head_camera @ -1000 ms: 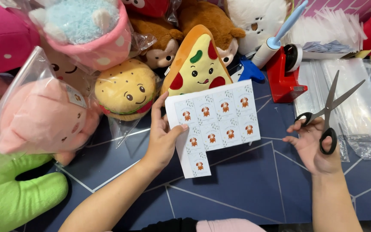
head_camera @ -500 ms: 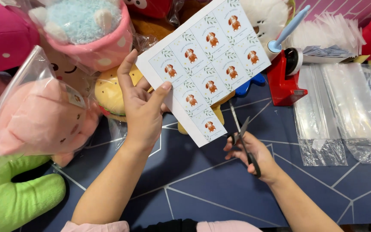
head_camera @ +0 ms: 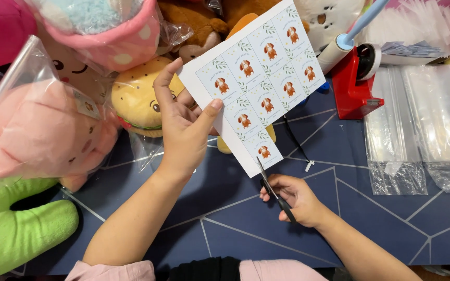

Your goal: The person cuts a tag from a printed sheet using scissors, attaches it to a pizza-shaped plush toy using a tagging gun, and then prepares a plastic bag for the toy.

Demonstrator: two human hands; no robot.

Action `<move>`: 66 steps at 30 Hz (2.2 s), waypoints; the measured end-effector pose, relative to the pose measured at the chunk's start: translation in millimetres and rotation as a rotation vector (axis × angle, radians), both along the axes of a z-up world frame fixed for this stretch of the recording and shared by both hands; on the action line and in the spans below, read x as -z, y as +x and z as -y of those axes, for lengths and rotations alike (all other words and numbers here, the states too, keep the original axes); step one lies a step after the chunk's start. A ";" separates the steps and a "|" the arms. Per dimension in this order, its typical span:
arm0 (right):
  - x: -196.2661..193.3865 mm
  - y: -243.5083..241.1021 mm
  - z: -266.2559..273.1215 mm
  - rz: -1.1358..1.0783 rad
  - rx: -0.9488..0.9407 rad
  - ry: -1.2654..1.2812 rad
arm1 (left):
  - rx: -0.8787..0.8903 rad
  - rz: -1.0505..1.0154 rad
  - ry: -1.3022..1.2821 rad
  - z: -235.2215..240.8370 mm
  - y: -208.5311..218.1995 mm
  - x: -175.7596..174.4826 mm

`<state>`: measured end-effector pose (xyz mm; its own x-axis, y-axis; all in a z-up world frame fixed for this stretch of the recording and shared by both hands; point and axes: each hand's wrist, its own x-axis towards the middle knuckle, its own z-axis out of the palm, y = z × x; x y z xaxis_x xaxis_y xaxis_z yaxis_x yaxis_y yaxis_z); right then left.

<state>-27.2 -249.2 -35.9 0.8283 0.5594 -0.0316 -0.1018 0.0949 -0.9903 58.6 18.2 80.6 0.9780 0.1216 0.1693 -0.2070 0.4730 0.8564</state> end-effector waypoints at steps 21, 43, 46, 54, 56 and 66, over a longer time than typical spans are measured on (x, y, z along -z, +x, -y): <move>11.4 0.8 -1.9 -0.042 -0.016 0.050 | 0.006 0.022 0.056 -0.4 3.0 -1.3; 33.9 3.2 -2.3 -0.147 0.023 0.110 | 0.070 -0.028 0.204 1.0 2.5 -0.5; 32.3 3.7 -2.9 -0.169 0.028 0.105 | 0.059 -0.006 0.219 0.7 1.6 -0.4; 38.8 4.4 0.4 -0.198 0.056 0.071 | 0.125 0.101 0.313 -0.7 -3.2 -2.8; 34.7 4.8 -0.5 -0.205 0.049 0.078 | 0.132 0.096 0.289 0.4 -3.5 -4.0; 33.8 5.1 -0.4 -0.261 0.077 0.041 | 0.119 0.081 0.240 5.4 -6.8 -3.4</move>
<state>-22.1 -248.8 -69.7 0.8351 0.5005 -0.2280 -0.3441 0.1521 -0.9265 51.8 12.8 84.0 0.9650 -0.0464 0.2580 -0.2350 0.2837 0.9297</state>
